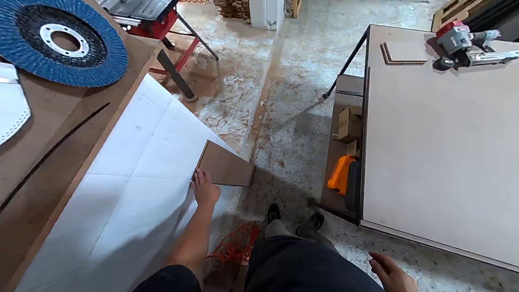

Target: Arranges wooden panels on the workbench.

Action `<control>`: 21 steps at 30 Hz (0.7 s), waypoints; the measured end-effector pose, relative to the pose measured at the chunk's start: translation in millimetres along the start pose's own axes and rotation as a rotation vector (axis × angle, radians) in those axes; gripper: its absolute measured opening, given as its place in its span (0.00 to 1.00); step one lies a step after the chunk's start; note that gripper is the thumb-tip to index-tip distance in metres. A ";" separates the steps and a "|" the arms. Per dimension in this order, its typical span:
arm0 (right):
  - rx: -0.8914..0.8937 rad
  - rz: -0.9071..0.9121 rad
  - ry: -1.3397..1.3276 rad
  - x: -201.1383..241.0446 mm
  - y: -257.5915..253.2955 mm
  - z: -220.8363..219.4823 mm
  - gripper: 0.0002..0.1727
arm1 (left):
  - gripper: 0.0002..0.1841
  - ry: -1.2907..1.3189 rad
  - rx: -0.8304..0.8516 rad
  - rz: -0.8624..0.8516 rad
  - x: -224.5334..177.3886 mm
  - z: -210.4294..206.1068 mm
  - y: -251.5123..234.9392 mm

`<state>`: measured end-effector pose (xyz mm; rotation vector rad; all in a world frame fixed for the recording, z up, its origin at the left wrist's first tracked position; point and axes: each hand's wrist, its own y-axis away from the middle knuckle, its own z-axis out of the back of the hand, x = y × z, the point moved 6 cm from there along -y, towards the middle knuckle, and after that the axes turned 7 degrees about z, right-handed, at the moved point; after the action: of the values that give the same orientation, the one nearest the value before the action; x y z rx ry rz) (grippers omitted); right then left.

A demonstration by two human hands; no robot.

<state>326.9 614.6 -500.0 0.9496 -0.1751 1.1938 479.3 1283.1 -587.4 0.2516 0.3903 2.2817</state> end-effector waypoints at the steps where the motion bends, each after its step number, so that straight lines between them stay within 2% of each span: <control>1: -0.002 -0.002 0.008 -1.6 0.1 -3.2 0.21 | 0.48 0.016 -0.016 -0.009 -0.7 0.9 5.7; 4: -0.040 0.015 0.010 0.6 2.3 -8.3 0.20 | 0.43 0.180 -0.124 -0.031 -7.2 19.4 22.8; 5: -0.057 0.020 0.001 0.9 4.4 -10.3 0.20 | 0.42 0.235 -0.114 -0.030 -12.1 25.1 24.4; 7: -0.094 0.013 0.000 -4.6 11.8 -15.6 0.19 | 0.36 0.266 0.050 -0.031 -27.4 20.2 21.5; 9: -0.118 -0.014 0.005 -12.4 19.8 -19.4 0.18 | 0.28 0.193 0.275 -0.076 -52.9 -2.1 13.9; 10: -0.119 -0.033 0.007 -16.7 23.1 -22.6 0.18 | 0.28 0.149 0.347 -0.107 -69.4 -11.2 10.4; 12: -0.102 -0.072 0.000 -20.6 33.1 -28.7 0.19 | 0.27 0.066 0.357 -0.180 -104.0 -14.4 9.6; 14: -0.088 -0.091 -0.018 -23.5 44.8 -32.5 0.19 | 0.24 -0.011 0.321 -0.266 -132.4 -0.3 12.9; 17: -0.111 -0.086 -0.073 -30.9 51.0 -38.8 0.21 | 0.23 -0.149 0.373 -0.503 -175.7 61.8 16.9; 21: -0.071 -0.058 -0.139 -38.6 39.5 -57.2 0.26 | 0.21 -0.210 0.420 -0.861 -222.0 200.0 79.9</control>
<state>257.9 629.3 -536.7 0.9697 -0.2973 1.0626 633.2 1106.9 -385.1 0.4299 0.7052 1.3049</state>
